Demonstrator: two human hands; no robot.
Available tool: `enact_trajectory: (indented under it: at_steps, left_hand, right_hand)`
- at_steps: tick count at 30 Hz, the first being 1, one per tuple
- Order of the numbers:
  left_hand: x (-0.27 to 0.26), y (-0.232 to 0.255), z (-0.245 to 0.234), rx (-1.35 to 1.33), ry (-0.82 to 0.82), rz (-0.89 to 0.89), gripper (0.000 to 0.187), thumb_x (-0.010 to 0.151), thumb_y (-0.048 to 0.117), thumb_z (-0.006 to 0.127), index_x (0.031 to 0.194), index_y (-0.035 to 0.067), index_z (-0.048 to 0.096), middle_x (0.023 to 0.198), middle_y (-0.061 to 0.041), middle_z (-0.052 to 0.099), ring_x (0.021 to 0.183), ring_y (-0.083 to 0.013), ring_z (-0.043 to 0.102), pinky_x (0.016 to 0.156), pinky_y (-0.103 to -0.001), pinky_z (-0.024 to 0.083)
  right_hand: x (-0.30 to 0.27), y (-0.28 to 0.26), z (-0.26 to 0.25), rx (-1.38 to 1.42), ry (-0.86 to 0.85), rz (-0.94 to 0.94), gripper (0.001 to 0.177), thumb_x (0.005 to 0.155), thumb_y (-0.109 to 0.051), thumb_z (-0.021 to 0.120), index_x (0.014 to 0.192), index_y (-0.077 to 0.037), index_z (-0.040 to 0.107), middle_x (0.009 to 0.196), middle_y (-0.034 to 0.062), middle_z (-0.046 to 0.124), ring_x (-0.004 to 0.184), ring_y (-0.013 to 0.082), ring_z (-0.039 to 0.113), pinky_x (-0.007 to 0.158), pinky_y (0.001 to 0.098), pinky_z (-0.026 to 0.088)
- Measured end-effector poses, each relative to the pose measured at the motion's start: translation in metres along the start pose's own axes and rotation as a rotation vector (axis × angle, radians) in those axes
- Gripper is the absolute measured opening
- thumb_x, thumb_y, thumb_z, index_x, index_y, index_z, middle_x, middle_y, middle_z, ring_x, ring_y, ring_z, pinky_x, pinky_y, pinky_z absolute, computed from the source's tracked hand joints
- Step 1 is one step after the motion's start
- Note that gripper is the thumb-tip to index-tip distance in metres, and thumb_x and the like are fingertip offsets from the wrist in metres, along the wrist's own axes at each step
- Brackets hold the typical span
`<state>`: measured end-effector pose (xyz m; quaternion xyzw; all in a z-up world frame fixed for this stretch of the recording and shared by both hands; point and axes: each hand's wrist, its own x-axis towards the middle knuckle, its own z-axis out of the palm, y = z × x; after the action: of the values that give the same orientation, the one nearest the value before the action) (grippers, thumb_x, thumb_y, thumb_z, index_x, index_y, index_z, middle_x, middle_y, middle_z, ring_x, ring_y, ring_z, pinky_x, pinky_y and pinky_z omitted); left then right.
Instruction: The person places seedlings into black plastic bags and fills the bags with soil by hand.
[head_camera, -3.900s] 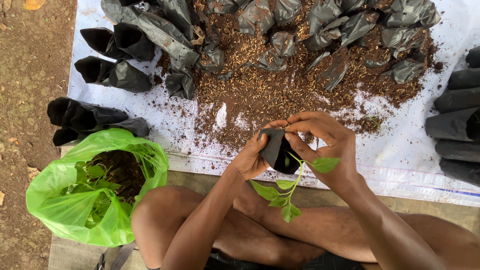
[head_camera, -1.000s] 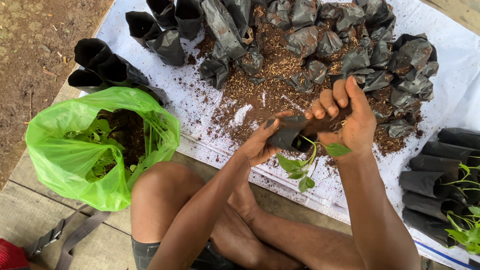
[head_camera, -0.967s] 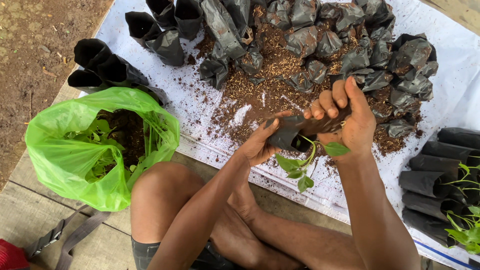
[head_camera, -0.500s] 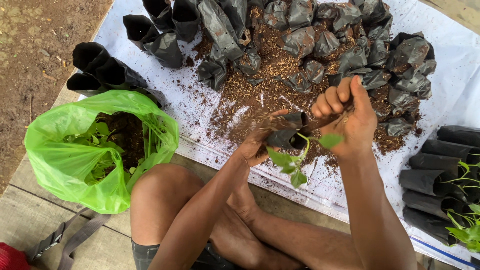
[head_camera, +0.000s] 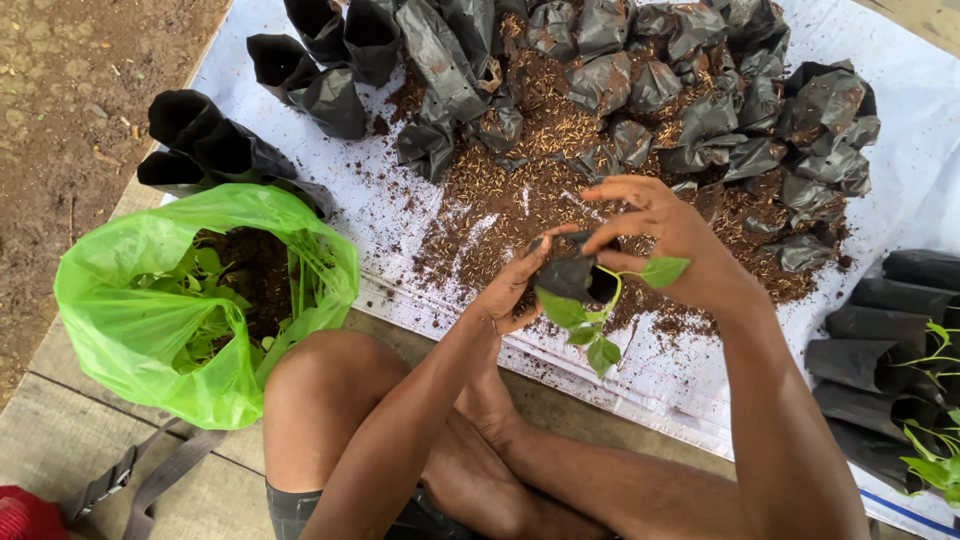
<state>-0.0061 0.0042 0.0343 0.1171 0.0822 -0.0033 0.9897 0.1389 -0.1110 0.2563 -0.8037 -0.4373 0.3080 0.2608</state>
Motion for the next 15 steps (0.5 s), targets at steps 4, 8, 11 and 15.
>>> enact_trajectory:
  at_steps: [4,8,11,15]
  left_hand:
    - [0.006,-0.009,-0.023,-0.024,0.175,-0.062,0.060,0.114,0.033,0.078,0.161,0.001,0.058,0.131,-0.027,0.079,0.109,-0.0377,0.085,0.091,-0.051,0.076]
    - [-0.003,0.014,0.028,-0.048,0.302,-0.094,0.070,0.108,0.037,0.089,0.159,0.002,0.055,0.134,-0.028,0.077,0.112,-0.0405,0.084,0.090,-0.048,0.077]
    - [-0.023,0.044,0.053,0.174,0.083,-0.099,0.073,0.116,0.025,0.075,0.173,-0.008,0.044,0.146,-0.031,0.064,0.142,-0.0351,0.067,0.113,-0.038,0.068]
    - [-0.014,0.049,0.077,-0.003,0.245,-0.187,0.068,0.115,0.022,0.075,0.169,-0.006,0.046,0.145,-0.020,0.067,0.137,-0.0232,0.072,0.110,-0.021,0.065]
  right_hand:
    - [0.008,0.032,0.016,0.073,0.130,-0.131,0.010,0.103,-0.014,0.080,0.110,-0.010,0.085,0.156,0.0241,0.069,0.160,0.0511,0.051,0.132,0.0756,0.032]
    - [0.011,0.044,0.029,0.274,0.344,-0.187,0.026,0.110,-0.027,0.078,0.129,-0.008,0.082,0.150,0.0230,0.072,0.149,0.0458,0.065,0.126,0.0712,0.044]
    - [0.016,0.116,0.085,0.402,0.797,-0.091,0.042,0.124,-0.044,0.066,0.135,-0.006,0.079,0.126,0.0198,0.080,0.122,0.0347,0.076,0.116,0.0535,0.055]
    - [0.020,0.201,0.216,0.343,1.026,0.092,0.034,0.124,-0.023,0.070,0.145,0.003,0.068,0.113,0.0226,0.077,0.101,0.0350,0.074,0.097,0.0524,0.056]
